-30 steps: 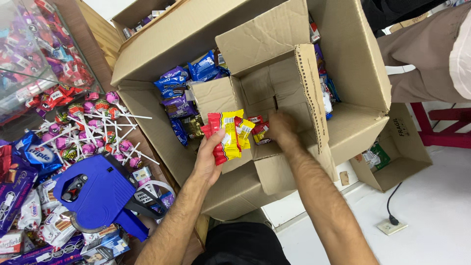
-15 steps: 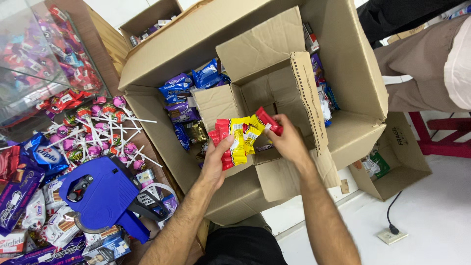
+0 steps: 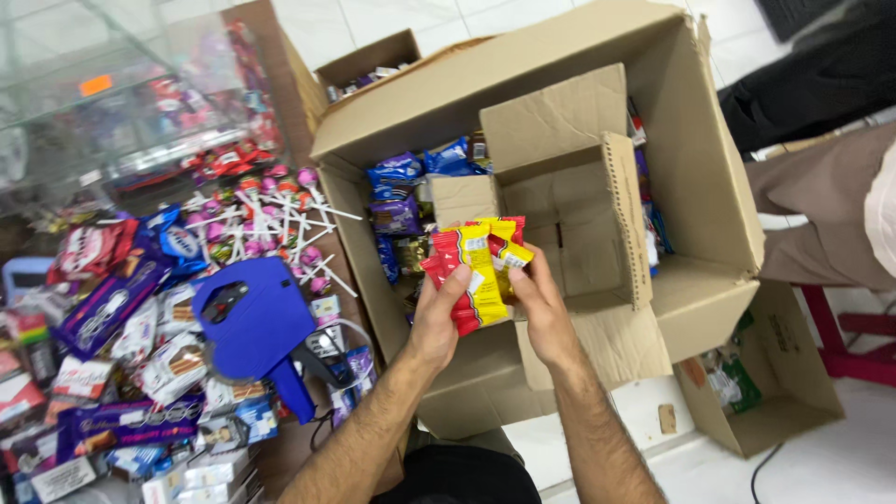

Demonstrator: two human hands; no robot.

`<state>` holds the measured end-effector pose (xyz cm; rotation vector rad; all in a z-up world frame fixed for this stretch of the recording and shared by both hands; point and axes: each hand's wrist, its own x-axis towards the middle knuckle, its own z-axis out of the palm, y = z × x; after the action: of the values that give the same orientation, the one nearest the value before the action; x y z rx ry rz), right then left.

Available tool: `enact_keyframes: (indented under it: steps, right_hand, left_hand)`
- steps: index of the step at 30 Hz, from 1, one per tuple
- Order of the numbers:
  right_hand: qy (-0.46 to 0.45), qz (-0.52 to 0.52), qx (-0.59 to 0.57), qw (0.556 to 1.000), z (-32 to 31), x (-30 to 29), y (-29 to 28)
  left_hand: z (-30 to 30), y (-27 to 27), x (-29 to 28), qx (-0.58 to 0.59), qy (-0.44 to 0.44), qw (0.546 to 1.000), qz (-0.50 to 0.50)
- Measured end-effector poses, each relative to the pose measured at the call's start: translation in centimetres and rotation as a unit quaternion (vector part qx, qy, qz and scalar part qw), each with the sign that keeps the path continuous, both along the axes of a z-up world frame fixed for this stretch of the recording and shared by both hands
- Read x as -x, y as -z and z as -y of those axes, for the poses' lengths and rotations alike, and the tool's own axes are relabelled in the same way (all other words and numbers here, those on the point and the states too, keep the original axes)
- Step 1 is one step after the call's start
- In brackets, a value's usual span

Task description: The person organizes candy bars, lollipops, and snack packs on a table and in boxes by hand. The person picks up items from a large pile, places them into a cardboard box, handles a tape dispenser, and reviews a handwritten list.

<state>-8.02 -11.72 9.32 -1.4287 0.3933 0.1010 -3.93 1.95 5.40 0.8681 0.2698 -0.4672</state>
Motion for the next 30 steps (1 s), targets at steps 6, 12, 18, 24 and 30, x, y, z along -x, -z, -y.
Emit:
enact_keyframes:
  steps: [6, 12, 18, 24, 30]
  right_hand:
    - [-0.027, 0.064, 0.004, 0.998, -1.2, 0.0, 5.8]
    - [-0.032, 0.074, -0.008, 0.997, -5.1, 0.1, 3.4]
    - [-0.050, 0.047, 0.016, 0.998, -7.8, -1.5, 3.2]
    - [-0.025, 0.074, -0.036, 0.996, -15.3, -3.2, -1.0]
    - [-0.038, 0.068, -0.023, 0.997, -23.1, -4.4, -4.3]
  left_hand:
    - [-2.3, -4.3, 1.6, -0.105, 0.025, 0.989, 0.106]
    - [-7.7, -6.2, 2.1, -0.332, 0.010, 0.918, 0.217]
    - [-11.1, -10.6, 3.6, -0.302, -0.040, 0.934, 0.188]
    - [-16.6, -12.2, 3.2, -0.305, -0.099, 0.934, 0.156]
    - [-23.3, -12.7, 2.4, -0.325, -0.135, 0.929, 0.118]
